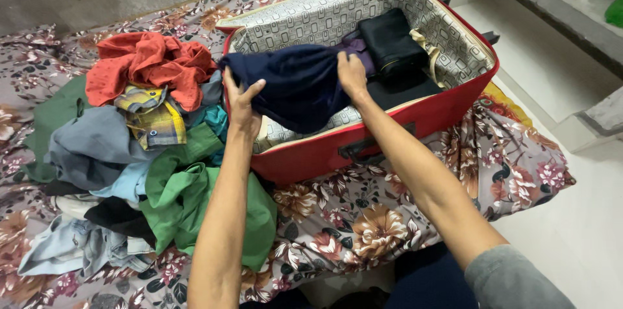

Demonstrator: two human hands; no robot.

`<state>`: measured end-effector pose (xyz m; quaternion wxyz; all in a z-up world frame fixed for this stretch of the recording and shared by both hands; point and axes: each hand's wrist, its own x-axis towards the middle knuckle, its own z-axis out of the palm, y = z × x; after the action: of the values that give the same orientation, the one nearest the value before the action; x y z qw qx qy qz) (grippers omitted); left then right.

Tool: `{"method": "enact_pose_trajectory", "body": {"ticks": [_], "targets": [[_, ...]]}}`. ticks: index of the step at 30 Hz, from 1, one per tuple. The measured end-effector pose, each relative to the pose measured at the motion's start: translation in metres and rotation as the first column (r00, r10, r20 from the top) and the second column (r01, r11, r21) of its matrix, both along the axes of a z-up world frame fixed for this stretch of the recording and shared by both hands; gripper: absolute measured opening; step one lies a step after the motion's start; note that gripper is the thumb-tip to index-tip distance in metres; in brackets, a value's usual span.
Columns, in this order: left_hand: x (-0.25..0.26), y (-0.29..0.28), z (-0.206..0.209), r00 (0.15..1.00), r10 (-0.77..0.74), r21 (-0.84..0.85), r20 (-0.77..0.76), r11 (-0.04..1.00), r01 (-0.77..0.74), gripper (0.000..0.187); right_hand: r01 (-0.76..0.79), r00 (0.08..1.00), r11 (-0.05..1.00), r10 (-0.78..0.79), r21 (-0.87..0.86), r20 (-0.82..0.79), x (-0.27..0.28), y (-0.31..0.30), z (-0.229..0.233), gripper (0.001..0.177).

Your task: The person packs a suitcase by taking various items of clothing from a pile on the bed and folding or arranging them inside the luggage.

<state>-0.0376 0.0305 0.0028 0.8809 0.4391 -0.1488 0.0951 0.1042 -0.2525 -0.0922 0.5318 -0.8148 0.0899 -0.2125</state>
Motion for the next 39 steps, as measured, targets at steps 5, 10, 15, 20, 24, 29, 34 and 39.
{"method": "enact_pose_trajectory", "body": {"ticks": [5,10,15,20,24,29,34,39], "targets": [[0.0,-0.01,0.003,0.99,0.094,0.382,-0.108,0.923,-0.046,0.139,-0.064,0.994,0.863,0.101,0.501,-0.047,-0.014,-0.007,0.007,0.046],[0.005,-0.013,-0.008,0.987,0.147,0.618,0.058,0.772,-0.151,0.142,-0.401,0.878,0.677,0.477,0.617,0.046,-0.057,0.013,0.046,0.037],[0.015,-0.007,-0.023,0.966,0.124,0.91,0.227,0.325,-0.256,0.145,-0.73,0.676,0.644,0.73,0.229,0.102,-0.073,0.018,0.062,0.063],[0.02,0.006,-0.045,0.981,0.07,0.975,0.183,0.111,-0.19,0.147,-0.808,0.556,0.509,0.826,-0.295,-0.096,-0.062,0.022,0.053,0.07],[0.023,0.014,-0.05,0.972,0.075,0.975,0.224,-0.022,-0.223,0.087,-0.744,0.664,0.535,0.663,-0.401,-0.346,-0.067,0.03,0.05,0.039],[0.014,0.002,-0.041,0.906,0.243,0.933,0.348,0.011,-0.361,0.027,-0.668,0.739,0.744,0.663,-0.004,-0.114,-0.069,0.031,0.048,0.037],[0.045,-0.006,-0.016,0.892,0.351,0.761,0.284,0.484,-0.432,0.044,-0.451,0.848,0.738,0.529,0.501,-0.016,-0.049,0.029,0.075,0.031],[0.059,-0.012,0.051,0.952,0.235,0.54,0.198,0.784,-0.306,0.076,-0.553,0.818,0.564,0.509,0.613,0.269,-0.026,0.031,0.124,0.017]]}}
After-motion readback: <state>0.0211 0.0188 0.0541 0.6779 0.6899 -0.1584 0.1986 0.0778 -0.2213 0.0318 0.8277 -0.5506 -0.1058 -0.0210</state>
